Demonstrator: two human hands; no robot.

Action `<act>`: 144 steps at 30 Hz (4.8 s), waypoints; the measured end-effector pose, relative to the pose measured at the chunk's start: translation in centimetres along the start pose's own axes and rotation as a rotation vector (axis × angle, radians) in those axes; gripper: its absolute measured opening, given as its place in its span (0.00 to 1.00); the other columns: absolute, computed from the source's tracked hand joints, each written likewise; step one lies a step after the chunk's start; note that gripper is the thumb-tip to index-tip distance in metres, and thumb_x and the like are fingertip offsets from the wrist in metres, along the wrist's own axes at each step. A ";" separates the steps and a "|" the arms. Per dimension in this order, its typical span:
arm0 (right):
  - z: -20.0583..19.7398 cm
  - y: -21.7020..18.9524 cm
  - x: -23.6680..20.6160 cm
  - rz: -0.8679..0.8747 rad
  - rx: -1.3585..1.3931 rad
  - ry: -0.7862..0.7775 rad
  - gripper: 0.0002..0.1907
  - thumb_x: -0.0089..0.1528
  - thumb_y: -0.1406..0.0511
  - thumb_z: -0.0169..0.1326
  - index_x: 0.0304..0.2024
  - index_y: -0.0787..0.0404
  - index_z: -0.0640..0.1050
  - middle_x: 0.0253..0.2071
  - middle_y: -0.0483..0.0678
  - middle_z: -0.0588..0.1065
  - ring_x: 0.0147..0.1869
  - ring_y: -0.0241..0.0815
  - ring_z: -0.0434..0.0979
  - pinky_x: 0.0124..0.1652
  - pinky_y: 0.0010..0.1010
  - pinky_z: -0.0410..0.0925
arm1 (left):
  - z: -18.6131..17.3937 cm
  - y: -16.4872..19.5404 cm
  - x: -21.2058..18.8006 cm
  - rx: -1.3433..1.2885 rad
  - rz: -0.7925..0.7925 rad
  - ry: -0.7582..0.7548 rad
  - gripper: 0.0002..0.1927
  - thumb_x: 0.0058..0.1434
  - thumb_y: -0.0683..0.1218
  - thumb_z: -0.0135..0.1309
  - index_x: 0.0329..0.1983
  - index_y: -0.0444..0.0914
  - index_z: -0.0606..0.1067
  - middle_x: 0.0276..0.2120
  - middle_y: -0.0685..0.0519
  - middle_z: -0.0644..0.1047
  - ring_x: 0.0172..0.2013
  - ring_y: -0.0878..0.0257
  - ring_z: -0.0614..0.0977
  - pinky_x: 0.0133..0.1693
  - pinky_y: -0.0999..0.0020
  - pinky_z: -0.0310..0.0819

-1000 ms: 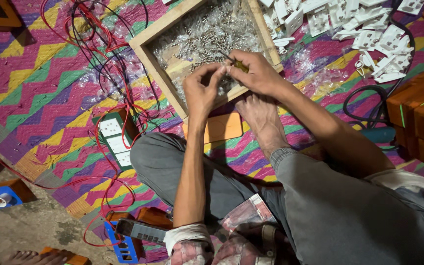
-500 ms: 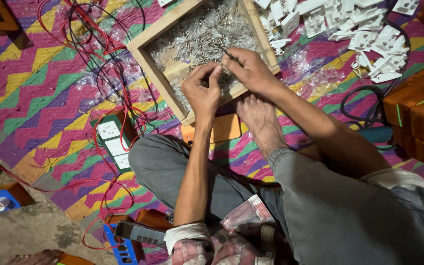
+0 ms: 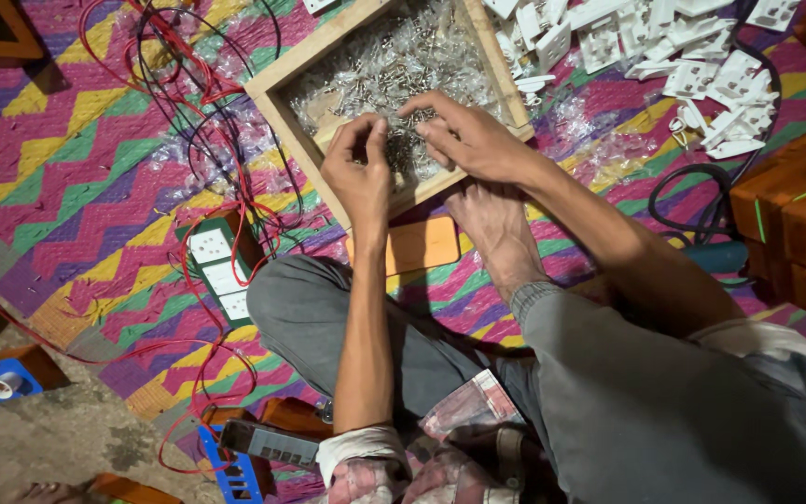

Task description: The person sits on the floor assembling electrical switch and socket components. They pick small metal contact parts from a wooden tray, hold a white plastic switch body, and use a screwdriver to drive screws and secure the metal parts into the switch housings, working on one unit at a time.

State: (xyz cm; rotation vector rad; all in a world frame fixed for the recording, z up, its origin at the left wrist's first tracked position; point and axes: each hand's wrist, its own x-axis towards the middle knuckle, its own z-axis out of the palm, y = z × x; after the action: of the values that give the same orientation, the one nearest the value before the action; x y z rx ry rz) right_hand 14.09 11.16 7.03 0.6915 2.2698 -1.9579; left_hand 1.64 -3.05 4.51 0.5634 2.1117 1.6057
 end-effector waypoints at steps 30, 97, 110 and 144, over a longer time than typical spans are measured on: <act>2.0 2.7 0.6 -0.199 0.079 0.290 0.08 0.71 0.70 0.52 0.51 0.66 0.77 0.43 0.48 0.78 0.45 0.33 0.79 0.45 0.27 0.74 | 0.9 0.6 -0.1 0.326 0.480 -0.044 0.13 0.54 0.31 0.58 0.41 0.35 0.79 0.34 0.47 0.80 0.35 0.53 0.82 0.38 0.60 0.75; 0.2 4.5 0.1 -0.202 -0.148 0.540 0.06 0.74 0.67 0.54 0.45 0.65 0.73 0.34 0.44 0.74 0.35 0.31 0.70 0.33 0.26 0.63 | -0.7 -1.8 0.5 -0.089 -0.186 -0.250 0.04 0.61 0.38 0.62 0.37 0.32 0.82 0.29 0.55 0.83 0.30 0.72 0.80 0.35 0.76 0.75; 0.4 4.4 0.0 -0.065 0.051 0.543 0.05 0.73 0.67 0.53 0.45 0.62 0.73 0.29 0.40 0.71 0.29 0.27 0.69 0.28 0.23 0.60 | -1.0 -0.7 0.7 0.111 -0.107 -0.236 0.03 0.64 0.37 0.56 0.36 0.31 0.78 0.27 0.53 0.81 0.29 0.69 0.80 0.35 0.73 0.75; -2.5 6.1 -1.3 -0.091 1.200 0.439 0.19 0.75 0.49 0.43 0.50 0.56 0.72 0.29 0.39 0.59 0.27 0.30 0.55 0.23 0.21 0.51 | -2.6 -1.0 2.9 0.390 0.177 -0.004 0.17 0.65 0.42 0.61 0.53 0.32 0.72 0.52 0.45 0.75 0.49 0.55 0.83 0.49 0.63 0.83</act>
State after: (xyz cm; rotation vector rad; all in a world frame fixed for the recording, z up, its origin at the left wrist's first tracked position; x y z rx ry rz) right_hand 18.18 13.73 2.31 1.1462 0.9694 -3.3864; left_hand -2.26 -3.76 3.93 0.8988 2.4461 1.2758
